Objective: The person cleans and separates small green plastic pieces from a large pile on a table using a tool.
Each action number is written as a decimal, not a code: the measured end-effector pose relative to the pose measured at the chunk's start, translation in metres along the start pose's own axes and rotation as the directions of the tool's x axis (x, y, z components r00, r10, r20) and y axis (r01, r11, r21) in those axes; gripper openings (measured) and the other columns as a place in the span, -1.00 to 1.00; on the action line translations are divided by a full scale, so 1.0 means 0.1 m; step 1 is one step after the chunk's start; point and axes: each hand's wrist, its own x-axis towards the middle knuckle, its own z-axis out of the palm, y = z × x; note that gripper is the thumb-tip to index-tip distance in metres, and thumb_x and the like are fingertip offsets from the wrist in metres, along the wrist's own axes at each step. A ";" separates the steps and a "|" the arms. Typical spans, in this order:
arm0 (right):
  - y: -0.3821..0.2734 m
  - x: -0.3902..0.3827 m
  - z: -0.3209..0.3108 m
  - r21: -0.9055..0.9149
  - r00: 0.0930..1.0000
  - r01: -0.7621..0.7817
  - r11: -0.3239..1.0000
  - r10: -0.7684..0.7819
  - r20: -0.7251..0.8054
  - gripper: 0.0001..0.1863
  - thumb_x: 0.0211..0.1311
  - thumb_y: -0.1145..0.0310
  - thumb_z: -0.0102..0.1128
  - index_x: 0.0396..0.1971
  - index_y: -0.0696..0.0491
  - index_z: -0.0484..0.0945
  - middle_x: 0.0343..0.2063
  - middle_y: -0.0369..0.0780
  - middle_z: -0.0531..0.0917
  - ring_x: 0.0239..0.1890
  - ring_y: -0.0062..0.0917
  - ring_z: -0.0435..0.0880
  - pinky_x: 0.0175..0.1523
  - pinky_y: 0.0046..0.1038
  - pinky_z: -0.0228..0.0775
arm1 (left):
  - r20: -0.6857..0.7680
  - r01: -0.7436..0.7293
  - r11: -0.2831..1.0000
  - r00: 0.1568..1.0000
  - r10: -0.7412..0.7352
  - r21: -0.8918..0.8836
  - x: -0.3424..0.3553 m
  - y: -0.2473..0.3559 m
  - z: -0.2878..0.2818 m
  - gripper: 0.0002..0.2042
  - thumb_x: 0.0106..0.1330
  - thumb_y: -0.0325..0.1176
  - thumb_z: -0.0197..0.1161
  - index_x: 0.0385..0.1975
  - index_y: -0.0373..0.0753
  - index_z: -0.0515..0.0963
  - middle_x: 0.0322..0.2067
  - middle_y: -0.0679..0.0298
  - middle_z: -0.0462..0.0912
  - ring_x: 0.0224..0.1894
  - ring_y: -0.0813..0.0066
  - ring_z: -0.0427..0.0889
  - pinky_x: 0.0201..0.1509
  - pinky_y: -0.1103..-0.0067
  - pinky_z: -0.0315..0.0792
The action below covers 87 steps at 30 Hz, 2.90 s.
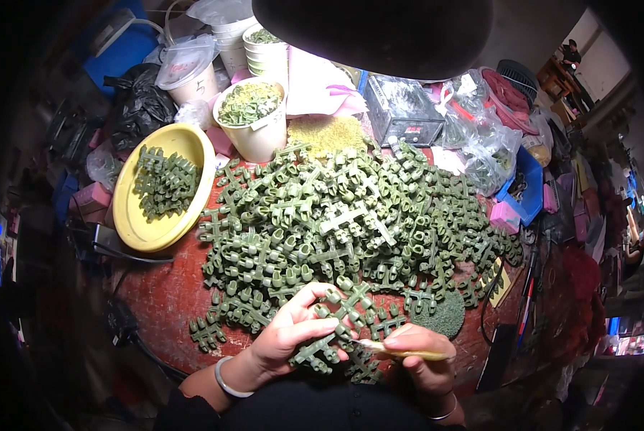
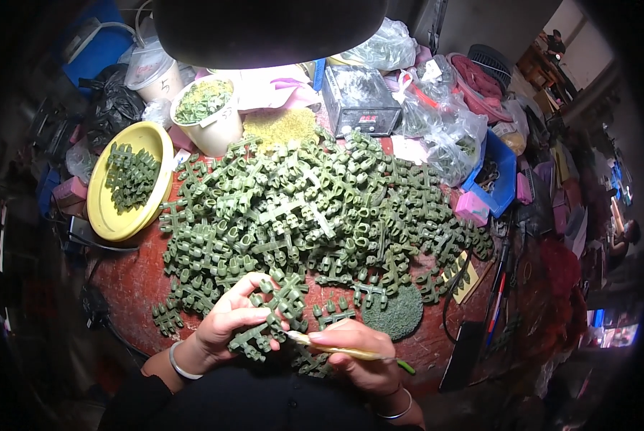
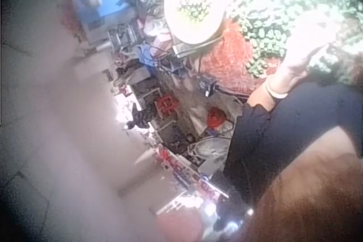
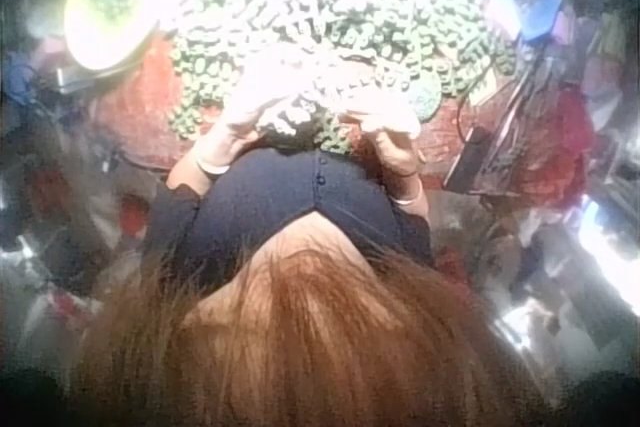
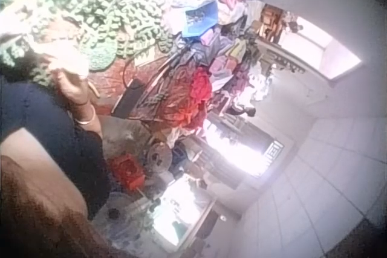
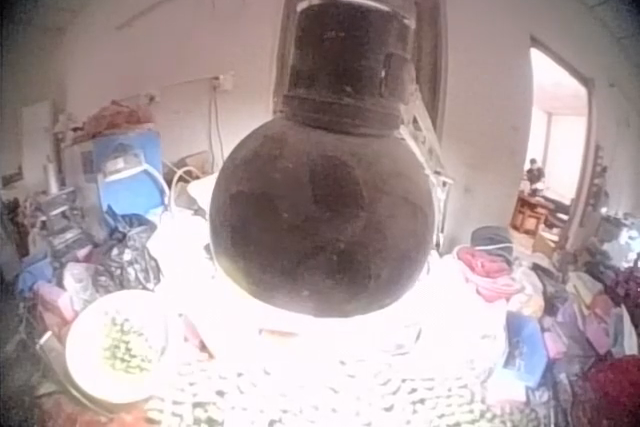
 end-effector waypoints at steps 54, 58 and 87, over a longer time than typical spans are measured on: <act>-0.14 0.04 0.05 -0.651 0.825 0.565 0.507 -0.324 0.464 -0.59 -0.04 0.54 0.35 -0.07 0.11 0.67 -0.26 -0.31 0.56 -0.25 -0.50 0.54 -0.21 -0.50 0.51 | 0.112 -0.024 0.911 0.993 -0.024 0.411 -0.02 -0.08 0.03 -0.73 0.39 -0.55 0.18 0.05 -0.28 0.39 -0.23 0.37 0.56 -0.19 0.74 0.54 -0.13 0.72 0.42; -0.15 0.03 0.05 -0.684 0.809 0.586 0.435 -0.270 0.522 -0.61 0.01 0.47 0.38 -0.07 0.09 0.67 -0.28 -0.33 0.55 -0.26 -0.52 0.53 -0.23 -0.51 0.49 | 0.074 0.038 0.944 0.995 -0.066 0.329 -0.01 -0.04 0.11 -0.74 0.41 -0.54 0.17 0.05 -0.27 0.38 -0.28 0.35 0.57 -0.26 0.72 0.55 -0.20 0.73 0.43; -0.08 -0.08 -0.04 -0.346 0.973 0.134 0.929 -0.189 -0.131 -0.80 0.30 0.43 0.28 -0.16 0.22 0.63 -0.36 -0.13 0.70 -0.39 -0.45 0.64 -0.28 -0.48 0.48 | 0.307 -0.414 0.253 0.875 0.374 0.874 -0.03 -0.11 0.06 -0.65 0.18 -0.57 0.26 0.00 -0.34 0.51 -0.16 0.13 0.64 -0.16 0.39 0.67 -0.03 0.53 0.52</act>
